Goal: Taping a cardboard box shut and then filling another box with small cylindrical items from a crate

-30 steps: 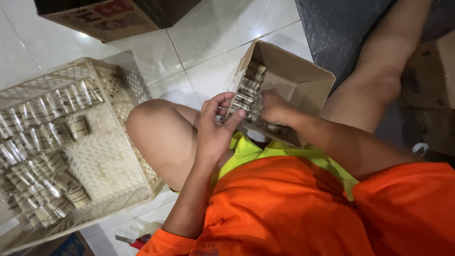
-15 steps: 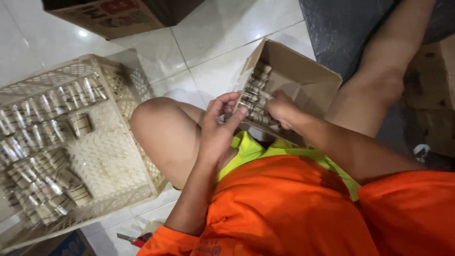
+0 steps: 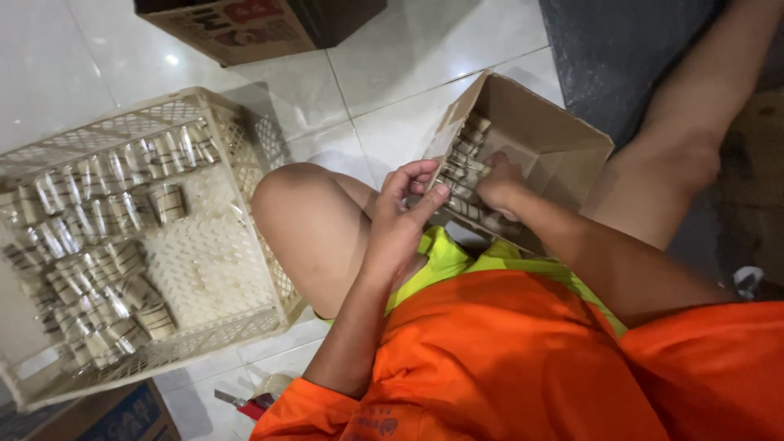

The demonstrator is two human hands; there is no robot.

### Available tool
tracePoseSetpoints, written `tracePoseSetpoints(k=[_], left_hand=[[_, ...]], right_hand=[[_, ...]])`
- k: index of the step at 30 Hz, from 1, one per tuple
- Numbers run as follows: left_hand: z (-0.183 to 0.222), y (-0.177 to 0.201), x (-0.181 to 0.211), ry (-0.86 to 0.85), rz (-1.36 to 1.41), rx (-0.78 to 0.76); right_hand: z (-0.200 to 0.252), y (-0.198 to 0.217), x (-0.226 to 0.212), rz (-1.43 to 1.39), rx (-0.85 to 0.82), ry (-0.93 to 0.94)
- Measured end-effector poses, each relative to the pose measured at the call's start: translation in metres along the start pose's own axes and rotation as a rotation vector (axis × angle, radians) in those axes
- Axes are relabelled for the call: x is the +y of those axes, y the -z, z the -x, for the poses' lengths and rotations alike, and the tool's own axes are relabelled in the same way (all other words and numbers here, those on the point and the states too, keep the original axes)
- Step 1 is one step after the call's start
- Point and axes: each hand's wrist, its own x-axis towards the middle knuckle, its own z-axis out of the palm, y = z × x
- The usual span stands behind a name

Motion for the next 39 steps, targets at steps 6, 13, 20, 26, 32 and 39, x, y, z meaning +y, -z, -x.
tracePoseSetpoints(k=[6, 13, 20, 26, 32, 39], left_hand=[[0.000, 0.002, -0.003, 0.026, -0.006, 0.006], [0.007, 0.024, 0.007, 0.042, 0.173, 0.054], [-0.012, 0.167, 0.048, -0.228, 0.196, 0.723], [-0.020, 0.305, 0.053, 0.257, -0.514, 1.261], [-0.033, 0.381, 0.032, 0.528, -1.182, 0.913], [-0.058, 0.384, 0.046, 0.724, -1.282, 0.799]], right_hand=[[-0.012, 0.001, 0.011, -0.024, 0.089, 0.015], [-0.021, 0.000, 0.033, 0.273, -0.030, 0.195], [-0.098, -0.010, 0.086, 0.461, -0.029, 0.302], [0.020, 0.009, -0.013, 0.530, -0.105, 0.148], [-0.030, 0.003, 0.025, 0.508, -0.102, 0.204], [-0.047, 0.000, 0.039, 0.503, -0.099, 0.094]])
